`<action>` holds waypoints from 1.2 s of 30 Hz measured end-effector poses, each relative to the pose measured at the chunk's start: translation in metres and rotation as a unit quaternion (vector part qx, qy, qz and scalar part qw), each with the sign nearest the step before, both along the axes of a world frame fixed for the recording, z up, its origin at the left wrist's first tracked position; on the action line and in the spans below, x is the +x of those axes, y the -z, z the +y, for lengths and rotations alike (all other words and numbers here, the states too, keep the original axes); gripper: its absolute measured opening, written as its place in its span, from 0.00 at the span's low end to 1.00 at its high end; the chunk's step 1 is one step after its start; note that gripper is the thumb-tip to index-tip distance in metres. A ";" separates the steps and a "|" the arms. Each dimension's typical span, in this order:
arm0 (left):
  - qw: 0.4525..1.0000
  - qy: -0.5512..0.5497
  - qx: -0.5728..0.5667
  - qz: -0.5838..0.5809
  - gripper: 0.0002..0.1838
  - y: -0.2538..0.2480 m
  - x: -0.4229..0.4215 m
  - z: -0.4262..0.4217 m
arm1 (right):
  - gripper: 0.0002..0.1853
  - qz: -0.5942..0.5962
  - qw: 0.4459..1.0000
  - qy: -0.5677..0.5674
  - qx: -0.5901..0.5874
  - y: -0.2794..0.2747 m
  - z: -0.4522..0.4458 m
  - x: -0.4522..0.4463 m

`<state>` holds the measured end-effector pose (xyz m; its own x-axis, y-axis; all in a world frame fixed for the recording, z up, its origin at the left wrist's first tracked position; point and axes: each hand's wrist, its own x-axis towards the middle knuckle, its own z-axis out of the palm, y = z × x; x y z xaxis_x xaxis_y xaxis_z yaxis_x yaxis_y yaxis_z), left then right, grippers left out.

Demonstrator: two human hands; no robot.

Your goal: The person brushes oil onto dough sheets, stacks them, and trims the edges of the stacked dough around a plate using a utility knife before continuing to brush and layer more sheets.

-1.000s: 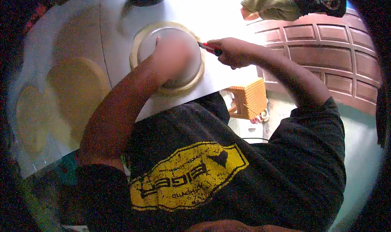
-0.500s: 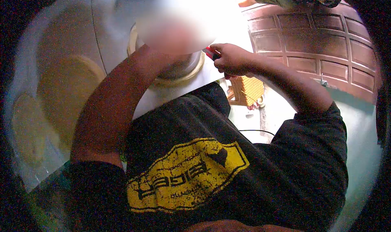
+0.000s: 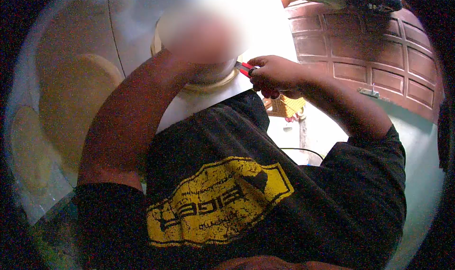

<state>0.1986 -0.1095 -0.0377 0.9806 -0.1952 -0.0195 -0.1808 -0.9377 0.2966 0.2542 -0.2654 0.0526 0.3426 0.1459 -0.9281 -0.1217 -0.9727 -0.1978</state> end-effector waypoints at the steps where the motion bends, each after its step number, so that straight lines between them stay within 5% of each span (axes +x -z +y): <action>1: 0.999 0.009 0.019 0.036 0.17 0.002 0.010 0.001 | 0.22 0.012 1.000 0.005 0.005 0.002 -0.001 0.002; 6: 0.998 0.019 0.022 0.064 0.18 0.004 0.013 0.009 | 0.23 0.066 0.994 0.076 0.033 -0.001 0.001 0.007; 9: 0.999 0.016 0.009 0.039 0.18 0.003 0.017 0.012 | 0.23 0.056 0.997 -0.032 0.037 0.006 -0.009 0.019; 15: 1.000 -0.016 -0.005 0.021 0.18 0.010 0.008 -0.003 | 0.25 0.069 0.990 -0.032 0.117 0.023 -0.041 0.006; 21: 0.999 -0.039 -0.016 0.013 0.18 0.012 0.008 -0.003 | 0.24 0.086 0.989 0.062 0.107 0.016 -0.032 -0.006; 23: 0.999 -0.041 -0.027 0.017 0.18 0.012 0.004 0.001 | 0.22 0.118 0.964 0.221 0.094 0.009 -0.018 -0.023; 36: 0.999 -0.012 -0.029 -0.018 0.15 0.026 -0.001 0.008 | 0.12 0.187 0.910 0.359 0.089 0.015 -0.011 -0.051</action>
